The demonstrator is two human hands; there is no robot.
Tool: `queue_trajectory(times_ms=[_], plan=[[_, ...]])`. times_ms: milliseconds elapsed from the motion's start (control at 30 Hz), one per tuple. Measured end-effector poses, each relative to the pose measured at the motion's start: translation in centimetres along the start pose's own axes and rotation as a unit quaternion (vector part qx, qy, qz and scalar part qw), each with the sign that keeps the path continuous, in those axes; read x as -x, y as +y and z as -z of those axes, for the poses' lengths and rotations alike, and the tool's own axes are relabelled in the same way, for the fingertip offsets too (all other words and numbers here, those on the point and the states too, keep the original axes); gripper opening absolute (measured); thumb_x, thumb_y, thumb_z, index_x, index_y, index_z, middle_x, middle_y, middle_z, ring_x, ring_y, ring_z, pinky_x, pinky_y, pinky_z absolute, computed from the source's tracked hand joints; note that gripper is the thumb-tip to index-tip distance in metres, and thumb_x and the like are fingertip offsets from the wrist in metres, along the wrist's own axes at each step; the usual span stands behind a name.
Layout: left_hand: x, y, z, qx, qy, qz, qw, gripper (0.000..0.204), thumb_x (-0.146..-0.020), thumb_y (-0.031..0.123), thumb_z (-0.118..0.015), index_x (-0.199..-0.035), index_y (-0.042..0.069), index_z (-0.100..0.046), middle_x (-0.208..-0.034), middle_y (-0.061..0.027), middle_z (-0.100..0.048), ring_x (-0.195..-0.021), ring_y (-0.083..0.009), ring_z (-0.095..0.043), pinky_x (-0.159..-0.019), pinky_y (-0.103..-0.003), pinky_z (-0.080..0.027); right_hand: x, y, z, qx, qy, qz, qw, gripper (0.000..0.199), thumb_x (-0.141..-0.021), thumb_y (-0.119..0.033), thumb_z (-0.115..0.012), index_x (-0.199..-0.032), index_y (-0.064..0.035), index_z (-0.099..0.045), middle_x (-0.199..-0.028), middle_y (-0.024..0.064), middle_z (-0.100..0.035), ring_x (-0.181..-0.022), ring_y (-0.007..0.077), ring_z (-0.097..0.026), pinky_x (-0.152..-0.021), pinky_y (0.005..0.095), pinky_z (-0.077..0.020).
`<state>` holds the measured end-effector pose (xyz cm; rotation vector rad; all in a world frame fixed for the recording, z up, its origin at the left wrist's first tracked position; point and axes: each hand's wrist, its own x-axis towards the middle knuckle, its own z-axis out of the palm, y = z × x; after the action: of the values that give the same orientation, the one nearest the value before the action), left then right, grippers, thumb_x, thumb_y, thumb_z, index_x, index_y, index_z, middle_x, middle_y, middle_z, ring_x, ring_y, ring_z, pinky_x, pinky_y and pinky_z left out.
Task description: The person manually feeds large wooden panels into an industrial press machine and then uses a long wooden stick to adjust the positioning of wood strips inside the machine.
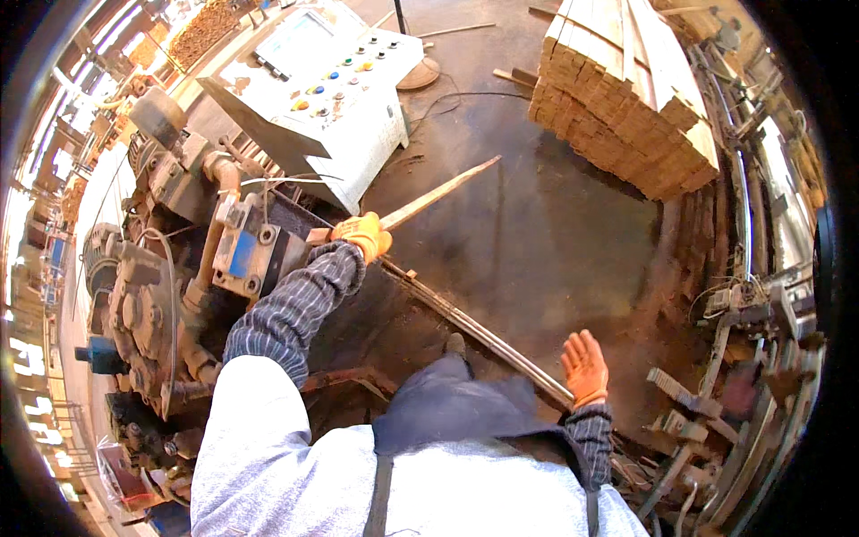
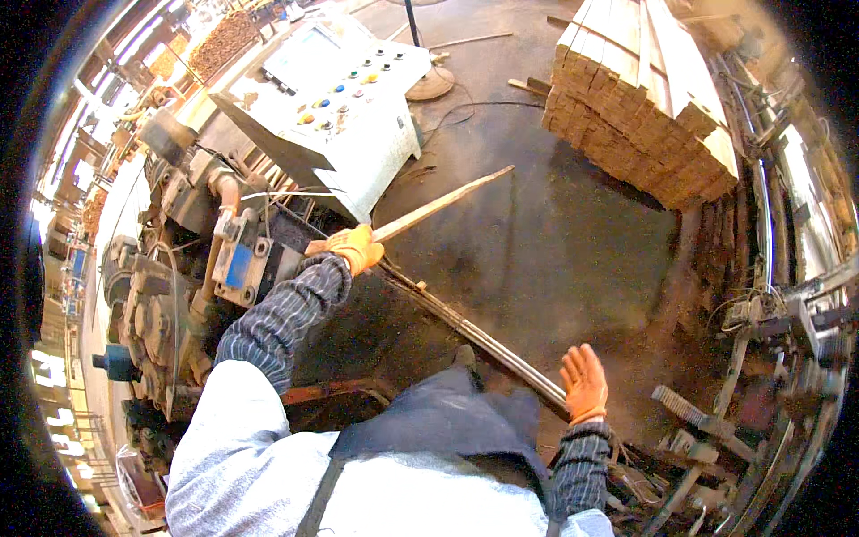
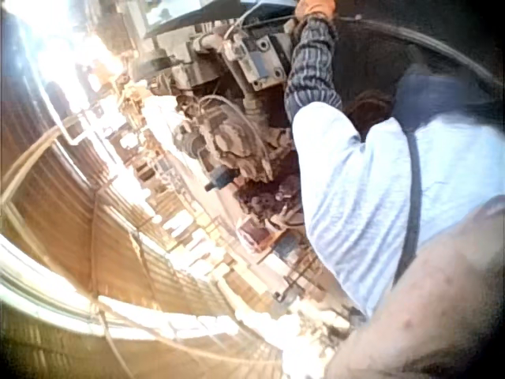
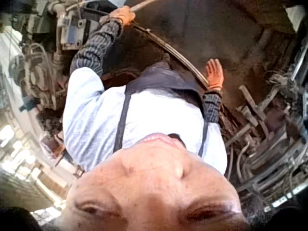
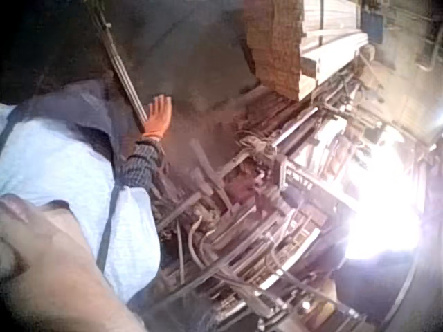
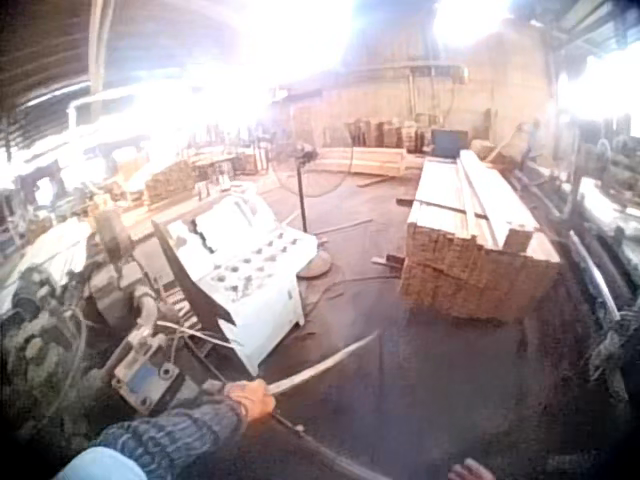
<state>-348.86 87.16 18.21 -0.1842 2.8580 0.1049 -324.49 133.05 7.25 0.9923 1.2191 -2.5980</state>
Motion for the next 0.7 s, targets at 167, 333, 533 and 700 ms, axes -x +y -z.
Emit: queue_trajectory(times_ms=[167, 333, 533, 700], plan=[[-7.5, -5.1, -1.7, -0.185, 0.056, 0.021, 0.981, 0.021, -0.078, 0.027, -0.066, -0.093, 0.013, -0.074, -0.095, -0.0093, -0.071, -0.094, -0.0289, -0.066, -0.079, -0.042, -0.051, -9.7, -5.1, -3.9, 0.003, 0.002, -0.056, 0.998, 0.050, -0.098, -0.037, -0.052, -0.139, -0.0097, -0.049, -0.140, 0.0107, -0.052, -0.123, 0.0251, -0.054, -0.095, 0.0352, -0.0501], [-9.1, -7.1, -2.8, -0.216, 0.059, 0.085, 0.971, 0.017, -0.077, 0.024, -0.065, -0.088, 0.014, -0.073, -0.099, -0.0069, -0.068, -0.104, -0.0263, -0.059, -0.086, -0.040, -0.043, -19.5, -10.2, -10.2, 0.087, -0.027, -0.093, 0.992, 0.048, -0.097, -0.039, -0.053, -0.137, -0.0128, -0.052, -0.137, 0.0072, -0.055, -0.121, 0.0231, -0.056, -0.093, 0.0348, -0.0511], [-10.0, -4.0, -1.2, -0.184, 0.058, 0.134, 0.972, 0.044, -0.067, 0.024, -0.067, -0.107, 0.007, -0.066, -0.105, -0.0112, -0.063, -0.104, -0.0303, -0.055, -0.088, -0.042, -0.041, -33.4, -17.7, -13.0, 0.148, -0.088, -0.123, 0.977, 0.052, -0.098, -0.038, -0.050, -0.142, -0.0111, -0.045, -0.144, 0.0112, -0.047, -0.127, 0.0281, -0.050, -0.100, 0.0384, -0.0456], [-17.9, 4.5, 2.5, 0.008, 0.204, 0.127, 0.971, 0.068, -0.068, 0.023, -0.069, -0.129, 0.003, -0.051, -0.108, -0.0163, -0.061, -0.108, -0.0336, -0.055, -0.094, -0.044, -0.044, -43.9, -26.6, -16.0, 0.210, -0.071, -0.095, 0.970, 0.052, -0.099, -0.040, -0.047, -0.142, -0.0111, -0.045, -0.145, 0.0134, -0.046, -0.131, 0.0307, -0.046, -0.106, 0.0433, -0.0381]])
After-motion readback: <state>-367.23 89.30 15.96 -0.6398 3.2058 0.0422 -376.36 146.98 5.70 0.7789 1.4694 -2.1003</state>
